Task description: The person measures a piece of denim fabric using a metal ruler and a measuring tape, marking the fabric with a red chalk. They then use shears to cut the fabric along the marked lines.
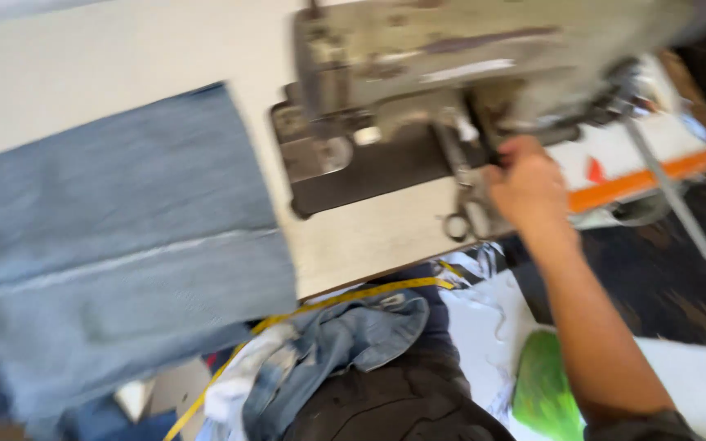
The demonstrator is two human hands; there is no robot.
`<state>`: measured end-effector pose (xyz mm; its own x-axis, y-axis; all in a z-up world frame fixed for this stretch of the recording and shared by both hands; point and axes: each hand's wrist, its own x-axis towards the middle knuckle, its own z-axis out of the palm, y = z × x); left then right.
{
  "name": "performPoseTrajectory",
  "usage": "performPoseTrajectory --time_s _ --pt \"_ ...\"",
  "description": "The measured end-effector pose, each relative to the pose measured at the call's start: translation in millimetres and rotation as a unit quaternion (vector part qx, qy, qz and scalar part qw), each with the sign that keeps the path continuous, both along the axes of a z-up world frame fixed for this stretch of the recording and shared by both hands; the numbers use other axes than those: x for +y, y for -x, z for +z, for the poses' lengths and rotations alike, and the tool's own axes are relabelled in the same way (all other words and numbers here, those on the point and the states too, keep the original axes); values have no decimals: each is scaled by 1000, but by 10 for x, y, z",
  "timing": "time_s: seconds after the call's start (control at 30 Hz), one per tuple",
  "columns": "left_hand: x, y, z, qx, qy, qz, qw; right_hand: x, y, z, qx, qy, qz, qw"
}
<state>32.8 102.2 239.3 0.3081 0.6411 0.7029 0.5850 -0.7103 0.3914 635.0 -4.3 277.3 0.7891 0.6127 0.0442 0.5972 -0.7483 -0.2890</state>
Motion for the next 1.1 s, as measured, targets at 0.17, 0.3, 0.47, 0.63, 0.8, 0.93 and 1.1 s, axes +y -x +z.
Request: performPoseTrajectory --time_s 0.17,0.3,0.47,0.63,0.8,0.93,1.1 --pt "431 -450 548 27 -50 10 998 198 33 282 79 1 -22 997" --pt "1477 -1230 697 114 11 -141 983 194 248 517 125 22 -34 991" --pt "1834 -1428 301 298 93 -70 947 161 43 169 29 7 9 1000" --pt "1753 -1270 363 304 115 -51 944 287 177 462 92 0 -49 995" --pt "1766 -1259 278 274 108 -63 953 409 371 769 202 34 -128 970" --pt "1623 -1463 428 254 93 -116 956 228 392 827 150 70 -92 982" --pt "1601 -1577 303 284 52 -141 947 -943 380 709 171 -28 -27 985"
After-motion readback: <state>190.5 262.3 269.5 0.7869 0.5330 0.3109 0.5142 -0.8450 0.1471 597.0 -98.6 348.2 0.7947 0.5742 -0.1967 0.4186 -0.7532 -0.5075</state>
